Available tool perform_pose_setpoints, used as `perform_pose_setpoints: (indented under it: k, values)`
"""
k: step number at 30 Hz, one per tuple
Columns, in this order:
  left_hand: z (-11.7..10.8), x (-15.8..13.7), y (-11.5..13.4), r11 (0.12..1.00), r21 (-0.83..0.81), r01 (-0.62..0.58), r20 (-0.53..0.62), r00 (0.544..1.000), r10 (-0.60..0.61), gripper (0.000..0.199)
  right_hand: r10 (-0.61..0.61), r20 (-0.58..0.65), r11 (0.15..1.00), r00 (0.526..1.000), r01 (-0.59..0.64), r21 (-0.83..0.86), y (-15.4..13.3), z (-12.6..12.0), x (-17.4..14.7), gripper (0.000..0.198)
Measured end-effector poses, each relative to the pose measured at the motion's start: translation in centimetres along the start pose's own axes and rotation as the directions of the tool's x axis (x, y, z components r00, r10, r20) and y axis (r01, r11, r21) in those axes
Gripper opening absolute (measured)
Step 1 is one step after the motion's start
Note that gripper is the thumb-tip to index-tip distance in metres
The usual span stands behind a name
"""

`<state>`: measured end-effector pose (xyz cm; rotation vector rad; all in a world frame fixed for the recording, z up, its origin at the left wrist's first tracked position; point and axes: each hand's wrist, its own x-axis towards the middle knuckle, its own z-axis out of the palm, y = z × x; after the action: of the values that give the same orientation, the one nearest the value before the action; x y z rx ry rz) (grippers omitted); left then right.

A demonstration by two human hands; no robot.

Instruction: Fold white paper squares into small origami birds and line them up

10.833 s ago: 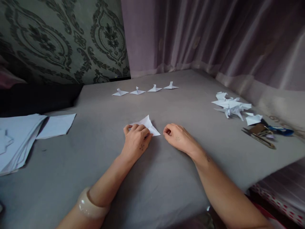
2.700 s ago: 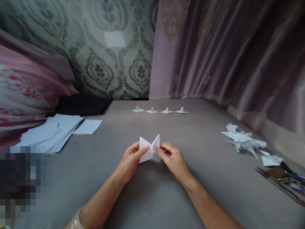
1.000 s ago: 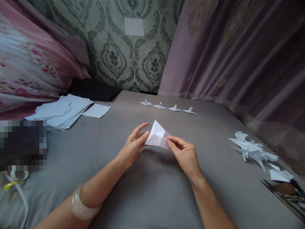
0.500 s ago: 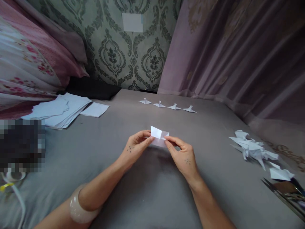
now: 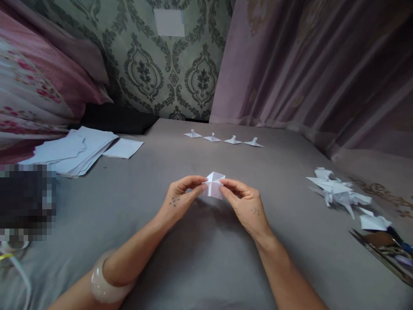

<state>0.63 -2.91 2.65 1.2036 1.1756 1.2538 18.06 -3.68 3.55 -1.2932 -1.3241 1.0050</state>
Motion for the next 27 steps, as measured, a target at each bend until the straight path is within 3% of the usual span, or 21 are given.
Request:
perform_pose_setpoints:
  k: [17,22,27]
  values:
    - [0.42,-0.48,0.55,0.995,0.070,-0.076,0.007,0.997,0.076,0.007,-0.024,0.047,0.999,0.999,0.023,0.025,-0.01,0.85,-0.43,0.013]
    - [0.33,-0.53,0.65,0.992,0.095,-0.083,0.022,0.996,0.081,0.006,-0.113,0.056,0.993,0.992,0.111,0.036,-0.09,0.72,-0.43,0.010]
    - [0.09,-0.52,0.71,0.963,0.147,-0.224,0.092,0.973,0.212,0.006,-0.192,0.069,0.979,0.979,0.196,-0.053,-0.26,0.36,-0.37,0.008]
